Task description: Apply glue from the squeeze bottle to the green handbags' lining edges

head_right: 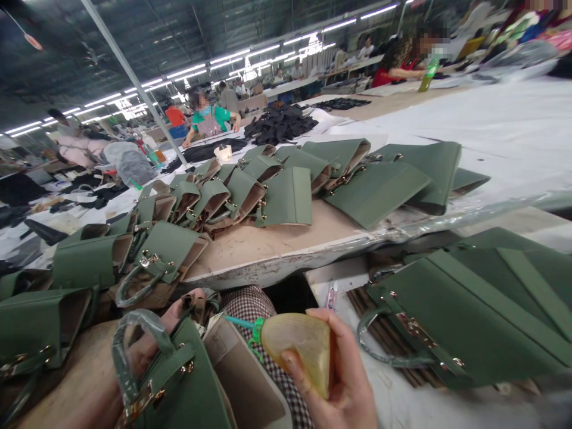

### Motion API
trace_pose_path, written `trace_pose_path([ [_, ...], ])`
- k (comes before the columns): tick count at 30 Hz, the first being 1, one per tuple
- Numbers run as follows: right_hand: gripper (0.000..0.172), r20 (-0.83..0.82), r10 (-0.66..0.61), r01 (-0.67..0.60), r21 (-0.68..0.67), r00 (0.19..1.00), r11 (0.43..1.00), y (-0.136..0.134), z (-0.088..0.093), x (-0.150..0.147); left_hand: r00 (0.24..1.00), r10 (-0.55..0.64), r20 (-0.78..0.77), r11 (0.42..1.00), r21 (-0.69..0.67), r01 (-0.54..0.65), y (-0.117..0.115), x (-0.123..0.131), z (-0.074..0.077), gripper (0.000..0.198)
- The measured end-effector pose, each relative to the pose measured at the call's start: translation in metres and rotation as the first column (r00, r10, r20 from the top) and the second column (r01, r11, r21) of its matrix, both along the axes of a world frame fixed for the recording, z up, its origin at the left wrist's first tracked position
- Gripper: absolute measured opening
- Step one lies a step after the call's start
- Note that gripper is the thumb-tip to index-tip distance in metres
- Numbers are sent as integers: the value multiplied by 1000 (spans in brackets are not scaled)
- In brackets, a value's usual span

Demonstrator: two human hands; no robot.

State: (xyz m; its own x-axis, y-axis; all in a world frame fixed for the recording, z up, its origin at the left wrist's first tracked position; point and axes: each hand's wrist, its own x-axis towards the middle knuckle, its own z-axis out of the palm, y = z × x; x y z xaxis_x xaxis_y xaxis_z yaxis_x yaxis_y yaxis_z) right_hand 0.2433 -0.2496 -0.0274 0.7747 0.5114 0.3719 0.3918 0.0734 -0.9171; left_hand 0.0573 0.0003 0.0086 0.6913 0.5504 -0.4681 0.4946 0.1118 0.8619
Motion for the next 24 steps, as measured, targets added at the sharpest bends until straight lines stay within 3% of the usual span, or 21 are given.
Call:
trace_pose_path([
  [2, 44, 13, -4, 4, -8, 1000, 1000, 1, 5, 3, 993, 102, 59, 986, -141, -93, 5, 4, -2, 45],
  [4, 46, 38, -11, 13, -42, 999, 999, 0, 11, 7, 987, 95, 132, 967, -247, -60, 12, 12, -1, 52],
  [8, 47, 115, -17, 33, -141, 993, 989, -3, 17, 23, 959, -162, 234, 939, -261, 222, 28, 33, 6, 55],
  [12, 46, 104, -26, 52, -255, 994, 966, -10, 6, 39, 901, -407, 148, 903, -86, 422, 37, 53, 1, 41],
  [14, 47, 78, -34, 55, -296, 996, 953, -13, -5, 45, 899, -419, 127, 905, -20, 424, 40, 60, -12, 38],
  [19, 49, -2, -22, 20, -317, 1000, 948, -11, -32, 55, 958, -279, 60, 955, 122, 271, 48, 70, -50, 44],
  [24, 51, 56, 42, -24, -289, 998, 957, 7, -46, 64, 953, -291, 84, 956, 69, 285, 52, 76, -61, 41],
])
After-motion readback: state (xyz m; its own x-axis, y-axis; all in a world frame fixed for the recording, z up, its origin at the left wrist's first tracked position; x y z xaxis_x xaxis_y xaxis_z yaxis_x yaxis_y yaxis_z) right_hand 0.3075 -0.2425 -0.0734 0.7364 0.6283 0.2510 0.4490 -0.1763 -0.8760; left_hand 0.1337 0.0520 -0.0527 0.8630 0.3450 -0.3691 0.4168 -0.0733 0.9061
